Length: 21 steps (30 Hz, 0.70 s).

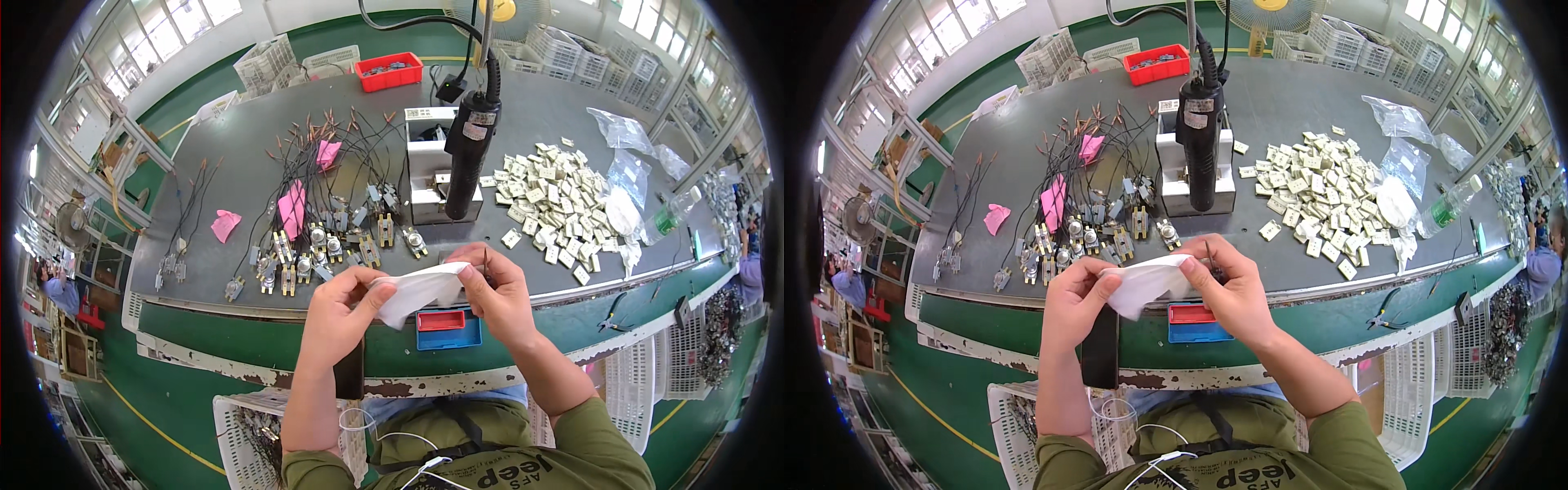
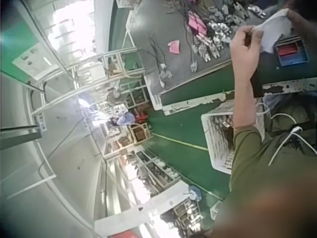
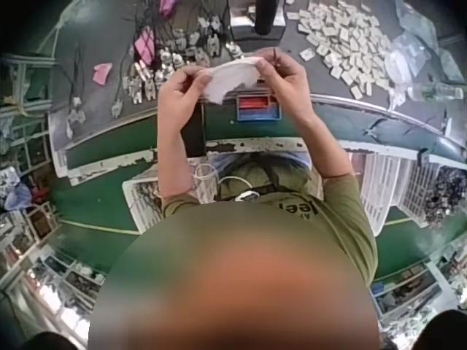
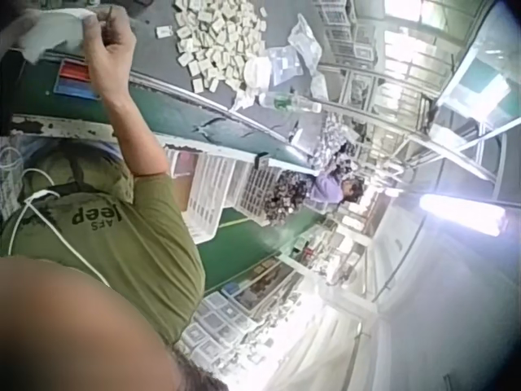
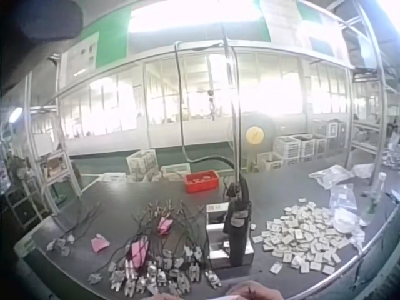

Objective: Assembling electrical plugs or connectors by wrapping insulation material and organizing components.

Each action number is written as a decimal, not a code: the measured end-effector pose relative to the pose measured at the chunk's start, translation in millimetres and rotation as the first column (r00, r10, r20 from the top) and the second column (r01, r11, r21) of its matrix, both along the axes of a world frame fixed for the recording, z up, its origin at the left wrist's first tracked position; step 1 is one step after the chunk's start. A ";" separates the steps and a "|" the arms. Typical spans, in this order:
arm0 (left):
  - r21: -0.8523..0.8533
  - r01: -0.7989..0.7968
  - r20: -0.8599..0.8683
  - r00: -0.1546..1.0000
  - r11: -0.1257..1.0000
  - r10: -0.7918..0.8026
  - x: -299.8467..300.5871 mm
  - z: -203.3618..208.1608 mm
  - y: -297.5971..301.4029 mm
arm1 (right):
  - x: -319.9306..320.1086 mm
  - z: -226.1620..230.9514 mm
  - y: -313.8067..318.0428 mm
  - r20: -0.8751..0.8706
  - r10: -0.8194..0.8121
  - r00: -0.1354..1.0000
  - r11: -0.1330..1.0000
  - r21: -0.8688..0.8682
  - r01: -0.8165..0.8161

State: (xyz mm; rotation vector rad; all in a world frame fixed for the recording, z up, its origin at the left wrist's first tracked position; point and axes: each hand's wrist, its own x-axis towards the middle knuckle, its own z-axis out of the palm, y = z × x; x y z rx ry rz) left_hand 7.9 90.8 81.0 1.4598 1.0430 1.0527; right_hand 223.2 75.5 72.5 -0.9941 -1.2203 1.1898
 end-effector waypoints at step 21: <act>0.623 0.128 -0.369 0.918 0.772 0.145 1.5 21.4 18.0 | -1.4 -15.9 -10.0 -0.098 0.168 0.981 0.924 -0.330 -0.192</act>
